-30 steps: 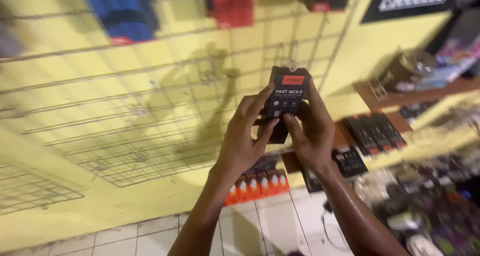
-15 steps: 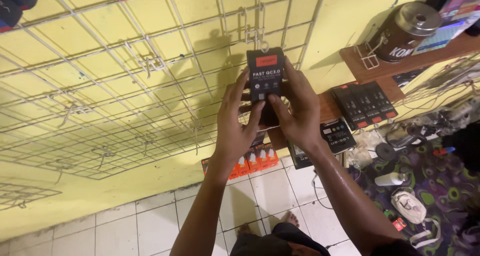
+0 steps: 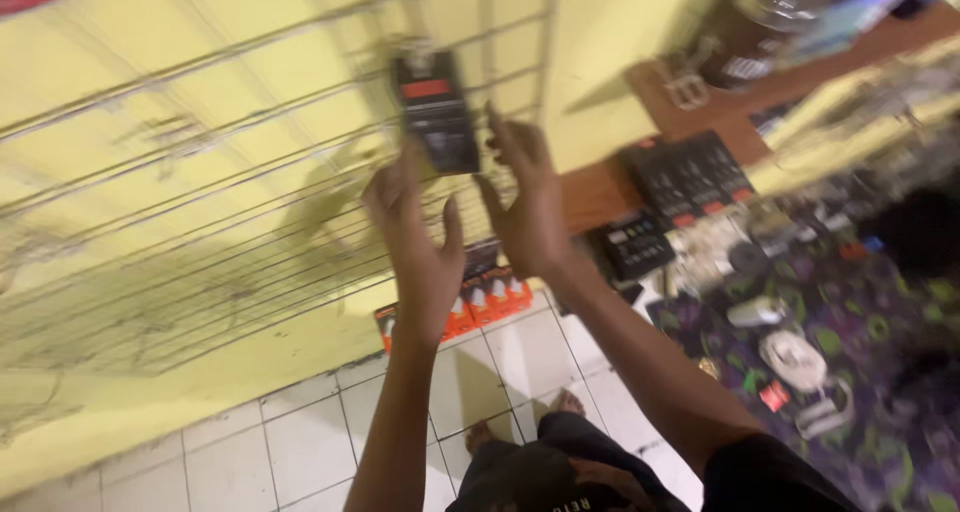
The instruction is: The person repeatedly picks up small packaged electronics from a lower shelf and hangs them on a wall-mounted wire grid display. The person handles multiple red, blue, and black boxes, placing them one by one onto hooks on the grid.
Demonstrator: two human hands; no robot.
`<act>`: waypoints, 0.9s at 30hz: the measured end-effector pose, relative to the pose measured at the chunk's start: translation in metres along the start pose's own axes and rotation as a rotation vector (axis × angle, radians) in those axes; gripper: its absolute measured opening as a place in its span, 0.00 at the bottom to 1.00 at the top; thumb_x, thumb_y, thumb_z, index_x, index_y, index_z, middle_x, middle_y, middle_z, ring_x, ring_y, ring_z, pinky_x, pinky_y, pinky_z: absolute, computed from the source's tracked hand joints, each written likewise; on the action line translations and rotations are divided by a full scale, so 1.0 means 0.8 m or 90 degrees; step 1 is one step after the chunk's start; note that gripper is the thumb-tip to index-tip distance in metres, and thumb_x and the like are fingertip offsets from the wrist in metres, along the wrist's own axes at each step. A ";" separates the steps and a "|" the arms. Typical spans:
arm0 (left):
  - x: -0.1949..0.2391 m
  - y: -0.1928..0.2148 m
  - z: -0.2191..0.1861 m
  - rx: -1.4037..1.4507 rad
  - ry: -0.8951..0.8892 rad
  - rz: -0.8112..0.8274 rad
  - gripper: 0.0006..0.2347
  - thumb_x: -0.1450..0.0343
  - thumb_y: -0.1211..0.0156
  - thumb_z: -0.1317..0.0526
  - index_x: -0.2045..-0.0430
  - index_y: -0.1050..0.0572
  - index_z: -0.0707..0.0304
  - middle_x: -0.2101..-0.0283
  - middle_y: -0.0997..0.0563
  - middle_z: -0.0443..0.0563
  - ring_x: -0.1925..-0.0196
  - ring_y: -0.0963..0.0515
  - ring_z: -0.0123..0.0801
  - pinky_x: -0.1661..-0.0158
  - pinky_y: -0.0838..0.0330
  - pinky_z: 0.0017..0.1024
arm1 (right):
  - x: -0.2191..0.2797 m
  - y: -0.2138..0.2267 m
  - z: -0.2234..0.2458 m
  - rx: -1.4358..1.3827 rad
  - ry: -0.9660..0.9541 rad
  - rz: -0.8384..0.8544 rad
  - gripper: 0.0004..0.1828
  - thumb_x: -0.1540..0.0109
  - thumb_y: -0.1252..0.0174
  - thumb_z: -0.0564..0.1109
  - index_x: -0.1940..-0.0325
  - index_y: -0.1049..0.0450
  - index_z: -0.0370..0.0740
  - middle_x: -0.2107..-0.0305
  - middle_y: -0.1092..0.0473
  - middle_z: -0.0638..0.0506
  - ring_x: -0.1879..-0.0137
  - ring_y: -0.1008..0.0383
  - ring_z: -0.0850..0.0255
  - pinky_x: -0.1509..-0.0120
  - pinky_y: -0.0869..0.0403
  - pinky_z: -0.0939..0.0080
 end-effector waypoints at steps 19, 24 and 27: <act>0.102 -0.334 -0.162 0.269 0.021 0.391 0.29 0.28 0.39 0.67 0.30 0.41 0.63 0.36 0.30 0.66 0.33 0.34 0.59 0.38 0.40 0.49 | 0.234 0.265 -0.401 -0.160 -0.623 -0.348 0.27 0.36 0.36 0.49 0.38 0.34 0.34 0.54 0.24 0.43 0.53 0.24 0.61 0.55 0.25 0.64; 0.099 -0.358 -0.172 0.234 0.028 0.436 0.27 0.27 0.41 0.66 0.30 0.40 0.62 0.40 0.28 0.63 0.36 0.30 0.55 0.37 0.36 0.48 | 0.220 0.254 -0.435 -0.227 -0.604 -0.316 0.25 0.37 0.34 0.45 0.39 0.30 0.30 0.62 0.22 0.43 0.60 0.26 0.60 0.59 0.29 0.63; 0.093 -0.360 -0.176 0.221 0.003 0.423 0.27 0.28 0.41 0.66 0.31 0.40 0.63 0.42 0.28 0.63 0.37 0.30 0.56 0.38 0.36 0.48 | 0.219 0.278 -0.432 -0.174 -0.627 -0.341 0.22 0.36 0.34 0.42 0.41 0.28 0.31 0.60 0.21 0.41 0.56 0.22 0.60 0.55 0.26 0.64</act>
Point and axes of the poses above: each hand's wrist, its own x-axis away from the middle knuckle, its own y-axis out of the back of the hand, z = x × y, the point moved 4 cm from there along -x, towards the middle knuckle
